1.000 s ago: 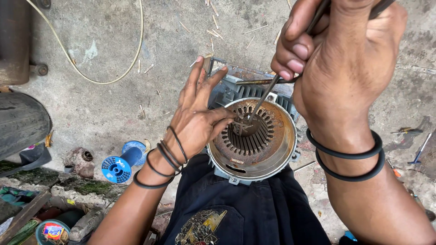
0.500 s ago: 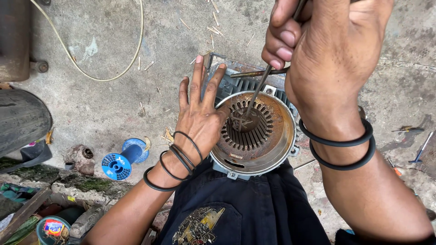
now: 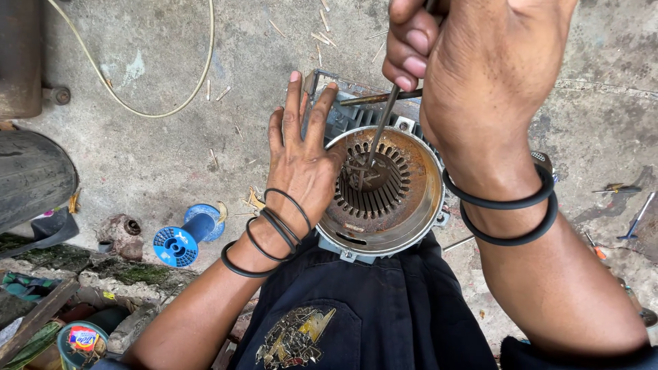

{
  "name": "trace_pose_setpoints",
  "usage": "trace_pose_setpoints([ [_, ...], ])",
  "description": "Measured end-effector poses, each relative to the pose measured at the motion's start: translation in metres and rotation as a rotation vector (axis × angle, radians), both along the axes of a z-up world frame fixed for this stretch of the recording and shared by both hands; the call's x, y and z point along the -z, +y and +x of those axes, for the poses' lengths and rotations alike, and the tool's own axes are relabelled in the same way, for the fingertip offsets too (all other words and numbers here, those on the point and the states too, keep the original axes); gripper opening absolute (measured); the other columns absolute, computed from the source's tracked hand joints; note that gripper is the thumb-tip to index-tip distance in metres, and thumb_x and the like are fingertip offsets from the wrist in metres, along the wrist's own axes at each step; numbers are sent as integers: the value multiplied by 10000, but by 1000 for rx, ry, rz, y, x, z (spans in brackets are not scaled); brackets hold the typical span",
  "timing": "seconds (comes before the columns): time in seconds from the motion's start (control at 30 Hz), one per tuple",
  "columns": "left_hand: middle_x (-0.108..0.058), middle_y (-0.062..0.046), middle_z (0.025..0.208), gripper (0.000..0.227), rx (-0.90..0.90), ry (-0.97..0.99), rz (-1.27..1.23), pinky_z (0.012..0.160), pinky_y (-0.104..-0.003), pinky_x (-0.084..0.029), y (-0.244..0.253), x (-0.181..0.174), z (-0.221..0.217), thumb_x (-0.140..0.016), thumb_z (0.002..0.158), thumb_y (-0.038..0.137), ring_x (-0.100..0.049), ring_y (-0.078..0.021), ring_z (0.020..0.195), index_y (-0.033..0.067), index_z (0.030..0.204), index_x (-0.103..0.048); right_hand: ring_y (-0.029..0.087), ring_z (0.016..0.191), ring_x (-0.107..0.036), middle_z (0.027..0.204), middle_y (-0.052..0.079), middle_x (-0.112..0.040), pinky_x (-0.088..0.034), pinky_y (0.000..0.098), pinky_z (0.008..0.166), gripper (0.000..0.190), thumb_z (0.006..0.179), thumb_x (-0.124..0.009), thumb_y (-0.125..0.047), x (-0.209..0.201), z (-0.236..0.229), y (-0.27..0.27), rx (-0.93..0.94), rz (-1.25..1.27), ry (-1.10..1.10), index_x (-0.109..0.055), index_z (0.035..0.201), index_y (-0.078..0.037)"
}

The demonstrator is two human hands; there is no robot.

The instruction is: Using a metal tool to clean or scrape the slots of an electric motor stator.

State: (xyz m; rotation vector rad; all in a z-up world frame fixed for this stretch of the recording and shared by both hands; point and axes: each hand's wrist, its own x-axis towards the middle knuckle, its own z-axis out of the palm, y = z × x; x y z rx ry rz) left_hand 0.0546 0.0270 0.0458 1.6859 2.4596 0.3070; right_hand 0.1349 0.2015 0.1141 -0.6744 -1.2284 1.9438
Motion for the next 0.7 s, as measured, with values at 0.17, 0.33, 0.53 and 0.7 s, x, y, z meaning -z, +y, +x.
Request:
trace_pose_setpoints([
  [0.17, -334, -117, 1592, 441, 43, -43, -4, 1168, -686, -274, -4, -2, -6, -731, 897, 162, -80, -403, 1525, 61, 1324, -685, 118, 528, -445, 676, 53, -494, -402, 256, 473, 301, 1071, -536, -207, -5, 1, 0, 1, -14, -7, -596, 854, -8],
  [0.33, -327, -128, 1598, 429, 60, -45, -23, 1165, -678, -262, -4, -4, -6, -715, 905, 160, -75, -409, 1519, 95, 1329, -718, 111, 518, -444, 656, 50, -507, -387, 251, 466, 279, 1039, -533, -159, -8, -4, -3, 2, -104, -7, -612, 825, 2],
  [0.53, -308, -144, 1600, 301, 65, -11, -18, 1153, -727, -281, -4, 0, -4, -737, 903, 159, -64, -434, 1517, 34, 1174, -773, 122, 553, -441, 683, 46, -466, -399, 259, 505, 328, 1069, -545, -251, -3, -3, -2, -54, -13, 13, -592, 874, 9],
  [0.7, -315, -161, 1588, 338, 60, -38, -11, 1155, -734, -266, -3, 1, -5, -740, 889, 132, -50, -432, 1513, -2, 1199, -748, 115, 560, -419, 672, 32, -464, -368, 257, 517, 288, 1047, -576, -146, 0, -5, 0, -76, -130, 53, -540, 777, -55],
])
